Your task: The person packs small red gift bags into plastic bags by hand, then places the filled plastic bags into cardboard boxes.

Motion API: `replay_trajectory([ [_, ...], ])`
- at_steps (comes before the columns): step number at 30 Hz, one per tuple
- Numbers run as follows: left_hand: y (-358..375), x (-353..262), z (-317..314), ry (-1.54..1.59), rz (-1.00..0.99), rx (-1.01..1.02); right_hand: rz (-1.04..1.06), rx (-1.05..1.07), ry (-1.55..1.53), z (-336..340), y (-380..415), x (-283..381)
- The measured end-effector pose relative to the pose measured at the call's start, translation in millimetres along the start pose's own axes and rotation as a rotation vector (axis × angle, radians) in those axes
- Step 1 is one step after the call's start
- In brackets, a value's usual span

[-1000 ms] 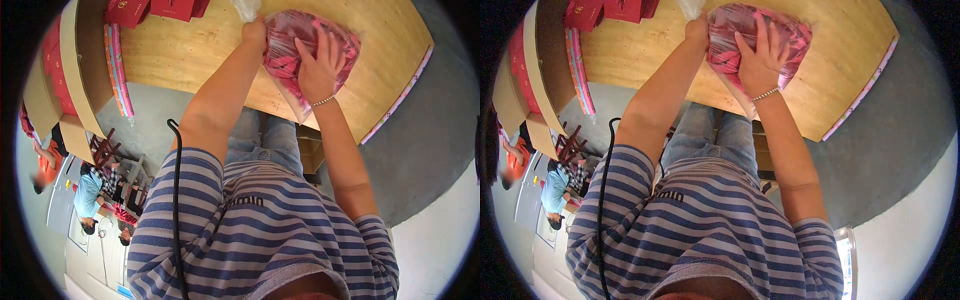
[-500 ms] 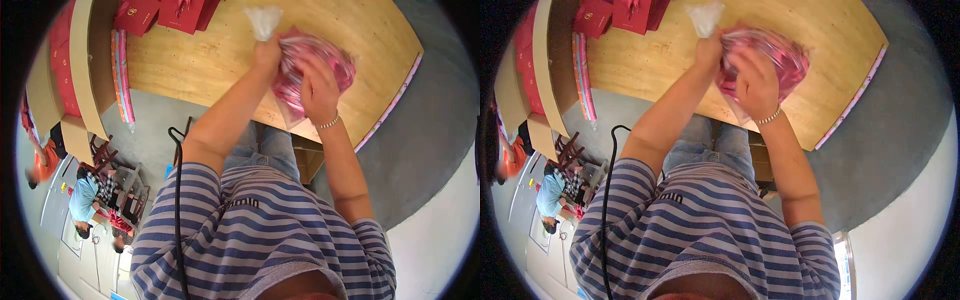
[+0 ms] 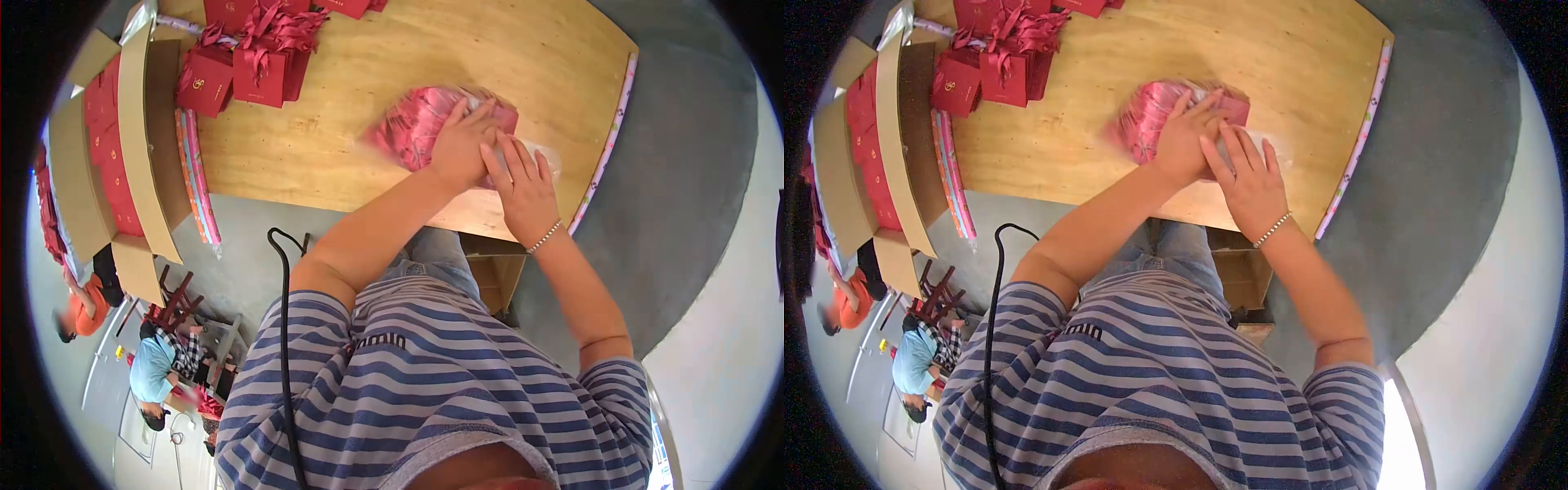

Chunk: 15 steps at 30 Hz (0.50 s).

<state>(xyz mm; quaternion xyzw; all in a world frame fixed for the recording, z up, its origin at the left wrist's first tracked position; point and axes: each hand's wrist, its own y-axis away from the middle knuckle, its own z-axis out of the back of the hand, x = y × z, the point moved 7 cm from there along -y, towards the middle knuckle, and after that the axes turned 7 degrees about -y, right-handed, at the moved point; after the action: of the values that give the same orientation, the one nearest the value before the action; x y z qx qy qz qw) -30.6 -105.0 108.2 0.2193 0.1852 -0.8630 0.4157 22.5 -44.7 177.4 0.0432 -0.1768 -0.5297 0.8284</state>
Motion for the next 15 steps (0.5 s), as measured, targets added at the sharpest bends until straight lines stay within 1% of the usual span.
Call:
replay_trajectory([
  [1, -2, 1, -1, 0.001, 0.042, 0.012, -0.059, -0.048, -0.042, -7, 0, -6],
  [2, -3, 1, -2, -0.004, 0.038, 0.013, -0.118, -0.098, -0.085, -10, -2, -12],
  [3, -3, 1, 0, 0.004, 0.036, -0.015, -0.119, -0.105, -0.087, -7, -9, -13],
  [5, -2, 2, 5, 0.004, 0.025, -0.044, -0.055, -0.259, 0.072, 14, -25, -11],
  [6, -2, 3, 8, -0.018, 0.033, -0.039, -0.057, -0.269, 0.071, 15, -31, -19],
  [8, 1, 7, 12, -0.049, 0.037, -0.038, -0.106, 0.099, -0.019, -10, -43, -35],
  [10, 5, 12, 6, -0.01, 0.011, 0.047, -0.145, 0.062, -0.047, -2, -42, -37],
  [11, 6, 16, 7, -0.01, 0.012, 0.046, -0.281, 0.205, -0.152, -5, -42, -40],
  [12, 9, 16, 8, -0.008, -0.036, 0.05, -0.413, 0.351, -0.255, -12, -38, -41],
  [13, 11, 16, 8, -0.005, -0.082, 0.055, -0.408, 0.356, -0.252, -15, -38, -39],
  [15, 11, 18, 15, 0.032, -0.095, 0.059, -0.459, 0.341, -0.343, -20, -34, -41],
])
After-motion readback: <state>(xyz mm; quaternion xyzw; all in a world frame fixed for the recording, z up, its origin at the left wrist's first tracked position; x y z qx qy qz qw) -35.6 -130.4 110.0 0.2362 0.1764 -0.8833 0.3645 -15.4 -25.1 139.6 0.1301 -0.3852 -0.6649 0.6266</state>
